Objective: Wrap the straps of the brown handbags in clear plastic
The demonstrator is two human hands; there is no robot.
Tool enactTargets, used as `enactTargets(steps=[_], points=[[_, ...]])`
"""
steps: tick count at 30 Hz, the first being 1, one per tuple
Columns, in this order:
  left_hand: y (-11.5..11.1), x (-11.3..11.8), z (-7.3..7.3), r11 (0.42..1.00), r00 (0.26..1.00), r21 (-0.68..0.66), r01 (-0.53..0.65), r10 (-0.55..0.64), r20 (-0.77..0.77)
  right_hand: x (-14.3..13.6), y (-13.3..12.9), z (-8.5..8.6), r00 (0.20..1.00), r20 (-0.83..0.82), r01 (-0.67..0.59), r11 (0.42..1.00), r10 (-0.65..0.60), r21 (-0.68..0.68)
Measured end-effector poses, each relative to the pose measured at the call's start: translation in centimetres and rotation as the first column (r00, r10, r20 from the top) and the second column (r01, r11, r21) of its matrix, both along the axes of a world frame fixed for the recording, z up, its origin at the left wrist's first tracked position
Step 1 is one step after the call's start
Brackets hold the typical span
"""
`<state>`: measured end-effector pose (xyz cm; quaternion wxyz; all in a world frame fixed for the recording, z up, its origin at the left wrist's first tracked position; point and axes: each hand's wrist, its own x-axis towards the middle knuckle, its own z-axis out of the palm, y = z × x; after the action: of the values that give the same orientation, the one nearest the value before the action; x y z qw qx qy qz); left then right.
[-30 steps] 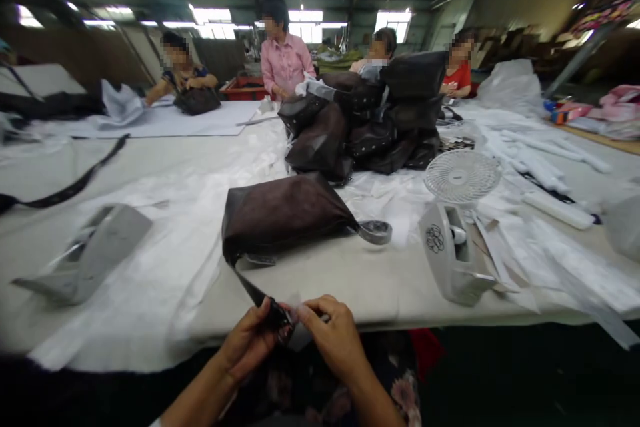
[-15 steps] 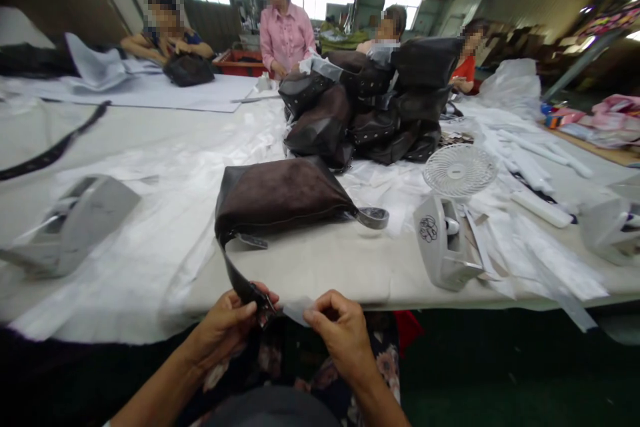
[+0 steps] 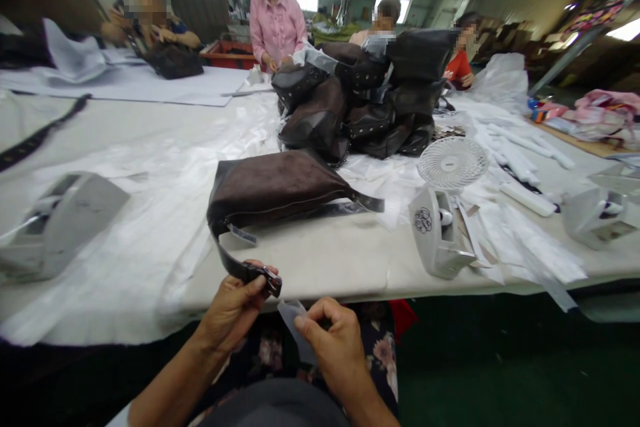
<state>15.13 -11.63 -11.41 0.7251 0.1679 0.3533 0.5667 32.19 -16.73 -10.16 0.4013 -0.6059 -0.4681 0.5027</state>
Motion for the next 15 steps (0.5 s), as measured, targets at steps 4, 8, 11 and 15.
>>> enactTargets(steps=[4, 8, 11, 15], points=[[-0.10, 0.27, 0.08, 1.000, 1.000, 0.020, -0.009, 0.009, -0.004, -0.58, 0.07, -0.21, 1.000, 0.012, 0.002, 1.000, -0.002, 0.005], [-0.18, 0.51, 0.33, 1.000, 1.000, 0.028, -0.001, 0.001, -0.014, -0.83, 0.16, -0.41, 1.000, -0.006, -0.002, 1.000, 0.002, -0.004], [-0.20, 0.64, 0.45, 1.000, 1.000, 0.016, 0.003, -0.002, -0.027, -0.86, 0.26, -0.46, 1.000, -0.005, 0.004, 1.000, -0.004, 0.004], [-0.20, 0.71, 0.38, 1.000, 0.999, 0.007, 0.003, -0.003, -0.044, -0.80, 0.30, -0.37, 1.000, 0.002, 0.006, 1.000, -0.006, 0.012]])
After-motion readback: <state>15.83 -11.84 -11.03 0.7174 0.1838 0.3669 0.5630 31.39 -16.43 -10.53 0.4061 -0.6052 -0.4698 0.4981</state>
